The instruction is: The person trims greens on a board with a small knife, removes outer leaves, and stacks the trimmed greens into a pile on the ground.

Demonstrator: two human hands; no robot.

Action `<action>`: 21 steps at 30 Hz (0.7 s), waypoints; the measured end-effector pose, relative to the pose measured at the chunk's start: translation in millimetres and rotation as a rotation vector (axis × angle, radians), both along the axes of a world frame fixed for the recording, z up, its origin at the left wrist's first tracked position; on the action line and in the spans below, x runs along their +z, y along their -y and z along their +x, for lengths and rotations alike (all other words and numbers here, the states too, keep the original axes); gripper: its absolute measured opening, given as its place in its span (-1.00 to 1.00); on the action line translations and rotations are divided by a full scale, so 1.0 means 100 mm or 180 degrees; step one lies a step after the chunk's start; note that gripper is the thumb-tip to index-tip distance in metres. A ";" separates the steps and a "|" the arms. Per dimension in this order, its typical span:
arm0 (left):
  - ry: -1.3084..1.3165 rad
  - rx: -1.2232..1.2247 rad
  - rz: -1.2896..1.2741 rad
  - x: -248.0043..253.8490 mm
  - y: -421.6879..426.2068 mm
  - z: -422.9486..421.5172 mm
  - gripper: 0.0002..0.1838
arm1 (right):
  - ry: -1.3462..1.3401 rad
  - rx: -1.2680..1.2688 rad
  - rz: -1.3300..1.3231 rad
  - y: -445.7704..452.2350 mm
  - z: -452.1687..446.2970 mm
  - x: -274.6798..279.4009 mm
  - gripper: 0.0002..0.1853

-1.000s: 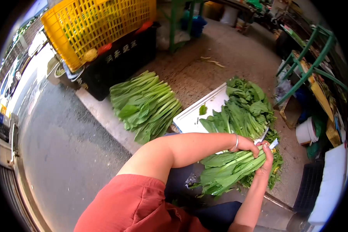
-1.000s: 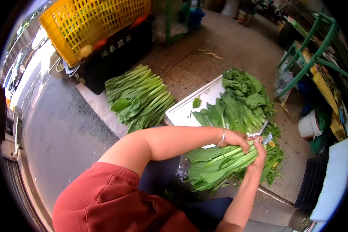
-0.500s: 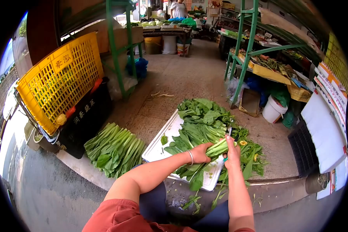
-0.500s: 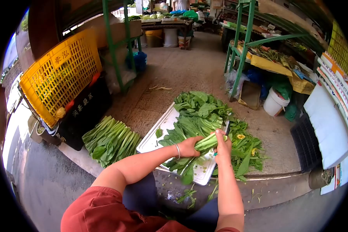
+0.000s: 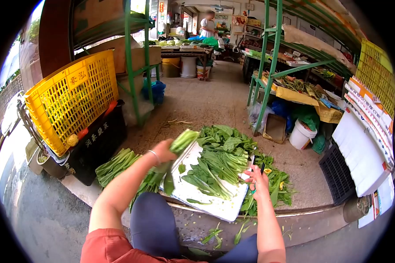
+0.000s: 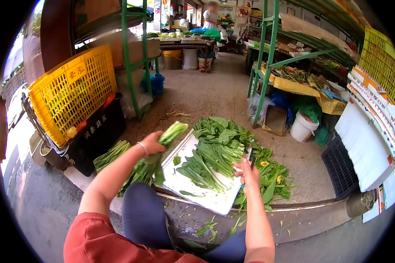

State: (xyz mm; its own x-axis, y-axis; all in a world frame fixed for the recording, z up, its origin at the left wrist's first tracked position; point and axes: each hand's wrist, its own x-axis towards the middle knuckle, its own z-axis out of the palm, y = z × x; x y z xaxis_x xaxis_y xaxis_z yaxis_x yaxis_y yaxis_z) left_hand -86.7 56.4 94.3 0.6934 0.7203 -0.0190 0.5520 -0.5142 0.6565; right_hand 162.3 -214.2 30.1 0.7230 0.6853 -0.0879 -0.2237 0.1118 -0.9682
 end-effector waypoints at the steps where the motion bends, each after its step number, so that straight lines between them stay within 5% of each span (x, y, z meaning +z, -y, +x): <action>1: -0.0178 0.0109 0.0246 0.03 -0.14 -0.19 -0.36 | 0.0004 -0.0085 -0.0029 0.02 -0.01 0.01 -0.43; 6: -0.1169 0.0923 0.1189 0.05 -0.50 -1.08 -0.40 | -0.0044 -0.0090 -0.0174 0.03 -0.02 -0.04 -0.47; 12: -0.2104 0.1660 0.1006 -0.55 -0.93 -1.54 -0.44 | 0.0129 0.0012 -0.0519 -0.03 -0.06 -0.23 -0.46; 17: -0.1864 0.1990 0.0499 -1.71 -1.15 -1.62 -0.15 | 0.0108 -0.0024 -0.0581 -0.06 -0.08 -0.32 -0.51; 21: -0.2024 0.1797 0.0578 -1.58 -1.17 -1.64 -0.01 | -0.0035 -0.0004 -0.0542 -0.08 -0.07 -0.39 -0.54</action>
State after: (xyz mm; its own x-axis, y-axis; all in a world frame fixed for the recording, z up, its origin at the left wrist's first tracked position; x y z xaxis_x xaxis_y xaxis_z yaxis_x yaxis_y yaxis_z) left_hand -250.5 173.9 -63.6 0.1283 0.9828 -0.1329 0.9902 -0.1197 0.0714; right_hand 155.1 -206.5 -8.5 0.7222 0.6589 -0.2105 -0.2342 -0.0534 -0.9707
